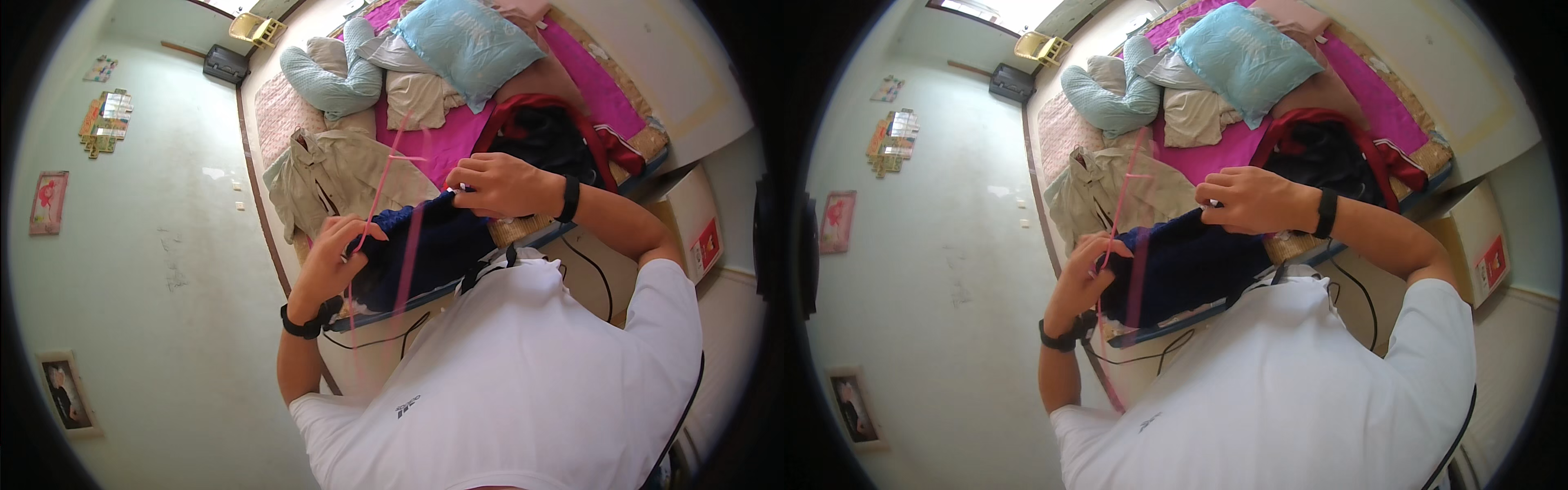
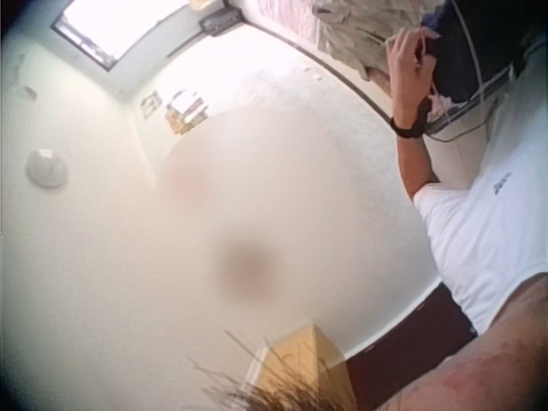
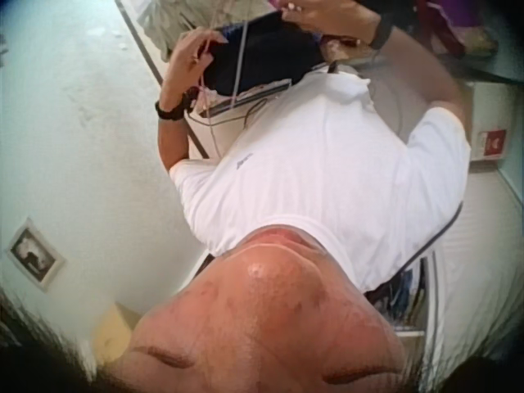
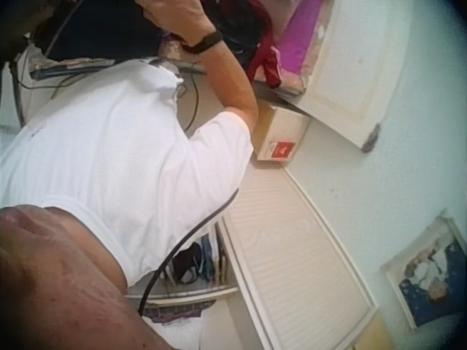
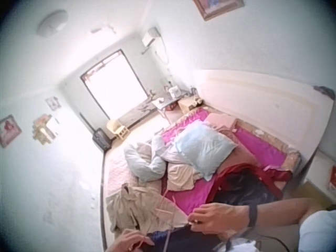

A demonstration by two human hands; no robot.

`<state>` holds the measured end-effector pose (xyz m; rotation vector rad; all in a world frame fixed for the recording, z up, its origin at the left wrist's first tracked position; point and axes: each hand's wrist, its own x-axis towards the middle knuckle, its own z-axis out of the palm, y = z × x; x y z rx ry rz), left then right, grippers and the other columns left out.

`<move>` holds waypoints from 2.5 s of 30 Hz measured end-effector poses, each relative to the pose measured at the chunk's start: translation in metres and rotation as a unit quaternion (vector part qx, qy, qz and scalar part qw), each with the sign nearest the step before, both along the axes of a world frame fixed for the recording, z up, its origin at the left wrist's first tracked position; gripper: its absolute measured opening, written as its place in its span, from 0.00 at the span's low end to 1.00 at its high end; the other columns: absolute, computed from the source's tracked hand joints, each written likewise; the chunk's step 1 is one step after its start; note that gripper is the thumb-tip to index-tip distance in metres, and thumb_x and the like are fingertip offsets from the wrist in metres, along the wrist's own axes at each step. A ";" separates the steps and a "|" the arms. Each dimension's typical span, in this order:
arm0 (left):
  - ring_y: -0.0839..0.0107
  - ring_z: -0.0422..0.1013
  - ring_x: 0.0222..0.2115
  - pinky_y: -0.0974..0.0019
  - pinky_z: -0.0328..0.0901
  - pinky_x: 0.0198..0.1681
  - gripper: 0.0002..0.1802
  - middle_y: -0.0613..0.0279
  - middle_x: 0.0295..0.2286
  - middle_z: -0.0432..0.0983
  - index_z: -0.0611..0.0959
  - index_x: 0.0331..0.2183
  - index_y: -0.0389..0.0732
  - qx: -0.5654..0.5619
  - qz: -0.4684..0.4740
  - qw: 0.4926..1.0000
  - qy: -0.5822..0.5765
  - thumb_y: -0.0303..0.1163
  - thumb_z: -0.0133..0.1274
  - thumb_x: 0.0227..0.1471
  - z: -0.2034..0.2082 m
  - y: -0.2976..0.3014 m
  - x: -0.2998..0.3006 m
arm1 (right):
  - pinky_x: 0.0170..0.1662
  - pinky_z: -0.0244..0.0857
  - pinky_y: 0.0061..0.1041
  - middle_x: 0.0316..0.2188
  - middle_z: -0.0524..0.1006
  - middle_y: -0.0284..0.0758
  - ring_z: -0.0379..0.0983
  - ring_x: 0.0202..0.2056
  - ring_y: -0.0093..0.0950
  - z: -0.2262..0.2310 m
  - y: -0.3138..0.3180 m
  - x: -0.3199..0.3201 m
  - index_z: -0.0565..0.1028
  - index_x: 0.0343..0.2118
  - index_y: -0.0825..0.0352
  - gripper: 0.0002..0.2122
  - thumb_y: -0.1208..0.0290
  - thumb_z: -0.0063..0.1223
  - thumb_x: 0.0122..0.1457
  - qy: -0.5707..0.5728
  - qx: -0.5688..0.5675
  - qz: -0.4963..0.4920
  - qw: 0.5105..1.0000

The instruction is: The person zips up a jacket on a bed, puts a pair of shorts on a hanger, places the jacket and shorts into a closet, and then puts a shirt on a hanger.

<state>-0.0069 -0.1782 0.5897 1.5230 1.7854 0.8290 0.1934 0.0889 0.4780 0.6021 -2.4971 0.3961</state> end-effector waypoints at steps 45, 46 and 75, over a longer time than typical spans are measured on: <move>0.74 0.65 0.32 0.63 0.58 0.41 0.50 0.68 0.31 0.65 0.60 0.67 0.72 0.091 -0.052 0.634 0.766 0.24 0.61 0.50 0.033 0.053 0.012 | 0.43 0.67 0.27 0.42 0.70 0.45 0.69 0.36 0.41 0.097 0.026 0.070 0.68 0.29 0.69 0.14 0.93 0.39 0.41 -0.114 -0.286 -0.001 0.952; 0.73 0.66 0.32 0.63 0.59 0.41 0.50 0.68 0.31 0.66 0.60 0.67 0.71 0.078 -0.046 0.649 0.755 0.24 0.61 0.50 0.034 0.053 0.012 | 0.43 0.66 0.27 0.42 0.70 0.45 0.69 0.37 0.41 0.095 0.027 0.072 0.68 0.29 0.69 0.14 0.93 0.39 0.41 -0.107 -0.261 0.014 0.959; 0.71 0.69 0.44 0.68 0.63 0.52 0.27 0.61 0.41 0.73 0.77 0.51 0.40 -0.014 0.038 0.999 -0.024 0.13 0.38 0.51 -0.034 0.085 -0.014 | 0.54 0.64 0.46 0.47 0.76 0.34 0.69 0.55 0.41 0.073 -0.009 0.036 0.69 0.22 0.64 0.11 0.84 0.55 0.32 -0.085 -0.107 0.086 0.987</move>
